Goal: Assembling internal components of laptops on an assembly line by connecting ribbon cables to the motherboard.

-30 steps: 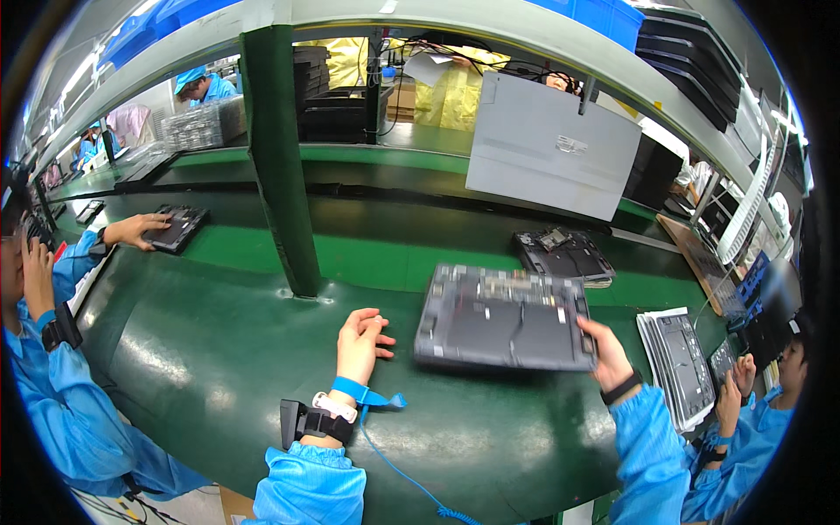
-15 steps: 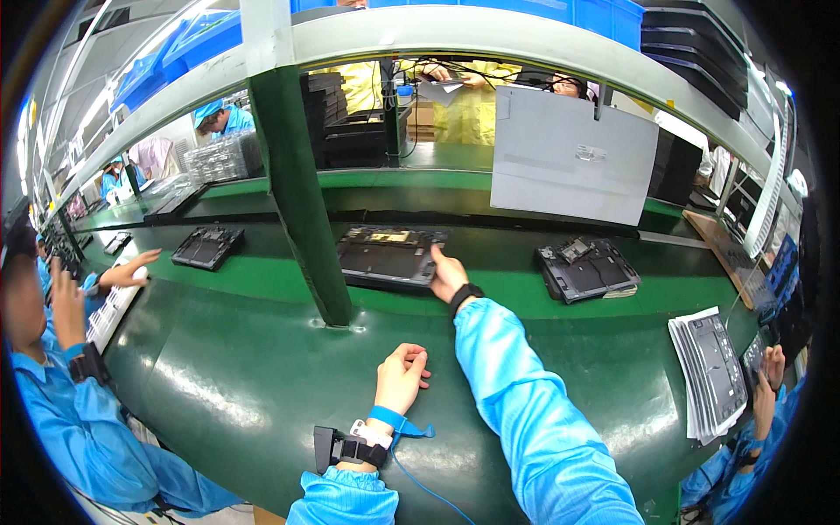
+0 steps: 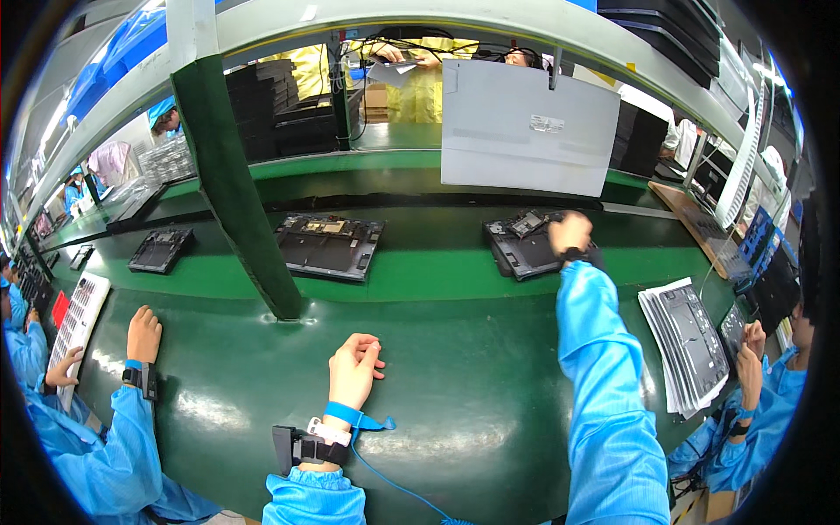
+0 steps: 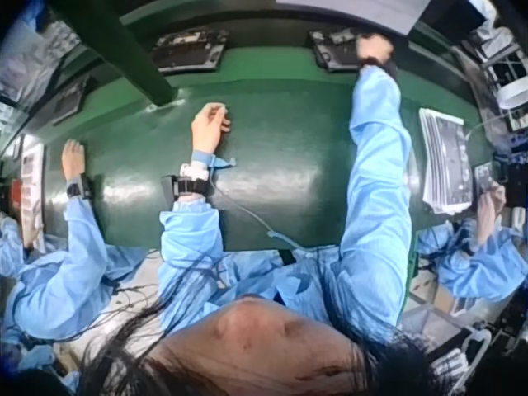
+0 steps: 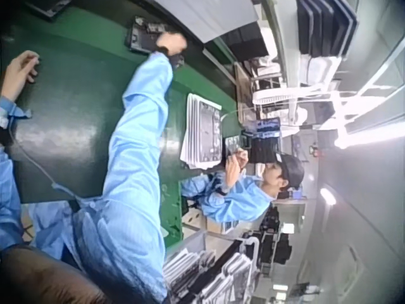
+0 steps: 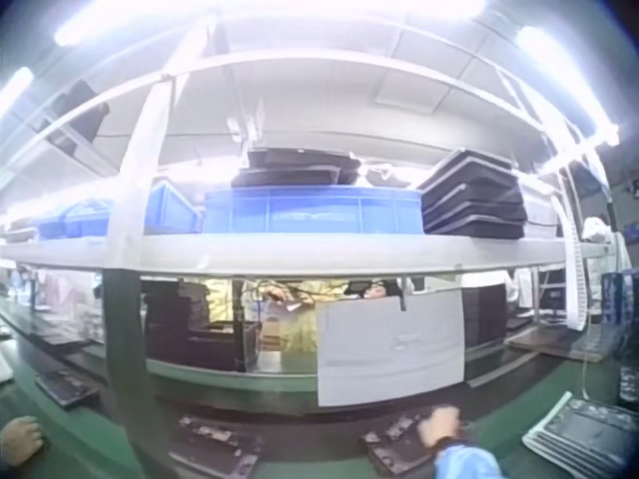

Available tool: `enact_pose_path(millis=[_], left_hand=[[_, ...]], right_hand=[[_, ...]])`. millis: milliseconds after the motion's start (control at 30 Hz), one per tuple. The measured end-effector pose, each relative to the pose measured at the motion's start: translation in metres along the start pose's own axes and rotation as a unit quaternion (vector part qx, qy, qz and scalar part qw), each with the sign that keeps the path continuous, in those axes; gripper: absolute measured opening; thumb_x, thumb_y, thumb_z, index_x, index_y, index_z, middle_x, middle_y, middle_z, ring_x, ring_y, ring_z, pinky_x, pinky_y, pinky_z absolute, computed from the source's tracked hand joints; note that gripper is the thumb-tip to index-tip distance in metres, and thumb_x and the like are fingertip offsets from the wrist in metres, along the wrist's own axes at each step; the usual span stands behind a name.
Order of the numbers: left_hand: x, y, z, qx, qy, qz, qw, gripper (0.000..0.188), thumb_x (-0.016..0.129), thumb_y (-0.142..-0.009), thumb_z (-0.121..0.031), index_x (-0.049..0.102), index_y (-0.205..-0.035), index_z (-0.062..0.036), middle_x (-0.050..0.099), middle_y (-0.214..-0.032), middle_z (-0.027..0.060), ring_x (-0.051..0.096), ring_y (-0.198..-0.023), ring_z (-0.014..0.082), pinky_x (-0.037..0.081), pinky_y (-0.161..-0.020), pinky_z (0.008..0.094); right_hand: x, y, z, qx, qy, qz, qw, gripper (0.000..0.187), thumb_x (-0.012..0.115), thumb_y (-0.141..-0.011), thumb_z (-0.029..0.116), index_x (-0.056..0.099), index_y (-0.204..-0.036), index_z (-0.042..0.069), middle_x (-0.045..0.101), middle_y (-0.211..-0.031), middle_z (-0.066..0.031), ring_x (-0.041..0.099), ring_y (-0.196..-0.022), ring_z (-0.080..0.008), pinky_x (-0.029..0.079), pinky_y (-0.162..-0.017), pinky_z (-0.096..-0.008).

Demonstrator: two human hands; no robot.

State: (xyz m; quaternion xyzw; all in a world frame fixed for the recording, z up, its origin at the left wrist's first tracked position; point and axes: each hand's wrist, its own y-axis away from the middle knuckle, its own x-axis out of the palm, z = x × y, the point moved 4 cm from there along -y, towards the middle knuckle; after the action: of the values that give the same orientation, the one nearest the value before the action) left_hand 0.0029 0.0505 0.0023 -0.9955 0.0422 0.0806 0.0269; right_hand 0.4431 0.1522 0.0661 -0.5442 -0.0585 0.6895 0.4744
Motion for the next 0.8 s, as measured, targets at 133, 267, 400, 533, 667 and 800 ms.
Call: enact_pose_path(millis=[133,267,400,533,667,800], left_hand=[[-0.001,0.000,-0.001,-0.001,-0.013,-0.005,1.000,0.018,0.055,-0.086,-0.008,0.058,-0.099,0.0047,0.063,-0.085,0.0098,0.061,-0.065,0.0132,0.052,-0.051,0.0248],[0.002,0.000,0.000,-0.002,-0.019,-0.002,1.000,0.018,0.055,-0.087,-0.007,0.058,-0.099,0.0046,0.063,-0.085,0.0099,0.061,-0.065,0.0132,0.052,-0.051,0.0246],[-0.002,0.001,0.002,-0.005,-0.017,-0.003,1.000,0.017,0.055,-0.087,-0.007,0.058,-0.099,0.0044,0.063,-0.087,0.0102,0.061,-0.066,0.0134,0.052,-0.051,0.0246],[0.000,0.000,0.001,0.000,-0.018,0.002,1.000,0.017,0.054,-0.087,-0.007,0.058,-0.100,0.0040,0.062,-0.088,0.0107,0.061,-0.067,0.0138,0.052,-0.051,0.0248],[-0.002,-0.001,0.005,-0.007,-0.020,0.002,1.000,0.018,0.053,-0.088,-0.008,0.057,-0.101,0.0038,0.062,-0.088,0.0108,0.061,-0.067,0.0139,0.052,-0.052,0.0249],[0.001,-0.001,0.000,-0.003,-0.007,0.015,1.000,0.019,0.052,-0.089,-0.010,0.057,-0.102,0.0038,0.062,-0.091,0.0107,0.061,-0.068,0.0142,0.052,-0.053,0.0248]], right_hand=[[0.014,-0.016,-0.118,0.185,0.030,0.088,0.978,0.039,0.061,-0.075,0.030,0.065,-0.093,-0.004,0.061,-0.103,-0.0252,0.058,-0.102,-0.0358,0.046,-0.089,-0.0394],[0.034,-0.018,-0.143,0.211,-0.048,0.181,0.959,0.050,0.068,-0.076,0.038,0.064,-0.097,-0.007,0.064,-0.098,-0.0240,0.064,-0.089,-0.0328,0.050,-0.076,-0.0383],[0.039,-0.010,-0.125,0.287,-0.167,0.284,0.899,0.037,0.075,-0.072,0.025,0.065,-0.091,-0.005,0.064,-0.080,-0.0139,0.060,-0.063,-0.0247,0.048,-0.057,-0.0348],[0.046,-0.004,-0.108,0.385,-0.245,0.346,0.820,0.021,0.078,-0.067,0.008,0.062,-0.080,0.006,0.057,-0.071,-0.0037,0.053,-0.064,-0.0179,0.043,-0.059,-0.0301],[0.044,0.015,-0.079,0.420,-0.365,0.417,0.718,0.024,0.074,-0.073,0.014,0.057,-0.089,0.008,0.058,-0.083,-0.0047,0.055,-0.078,-0.0192,0.042,-0.070,-0.0291],[0.022,0.041,-0.050,0.384,-0.584,0.398,0.594,0.030,0.059,-0.086,0.018,0.051,-0.110,0.002,0.056,-0.105,-0.0133,0.053,-0.103,-0.0277,0.043,-0.092,-0.0403]])
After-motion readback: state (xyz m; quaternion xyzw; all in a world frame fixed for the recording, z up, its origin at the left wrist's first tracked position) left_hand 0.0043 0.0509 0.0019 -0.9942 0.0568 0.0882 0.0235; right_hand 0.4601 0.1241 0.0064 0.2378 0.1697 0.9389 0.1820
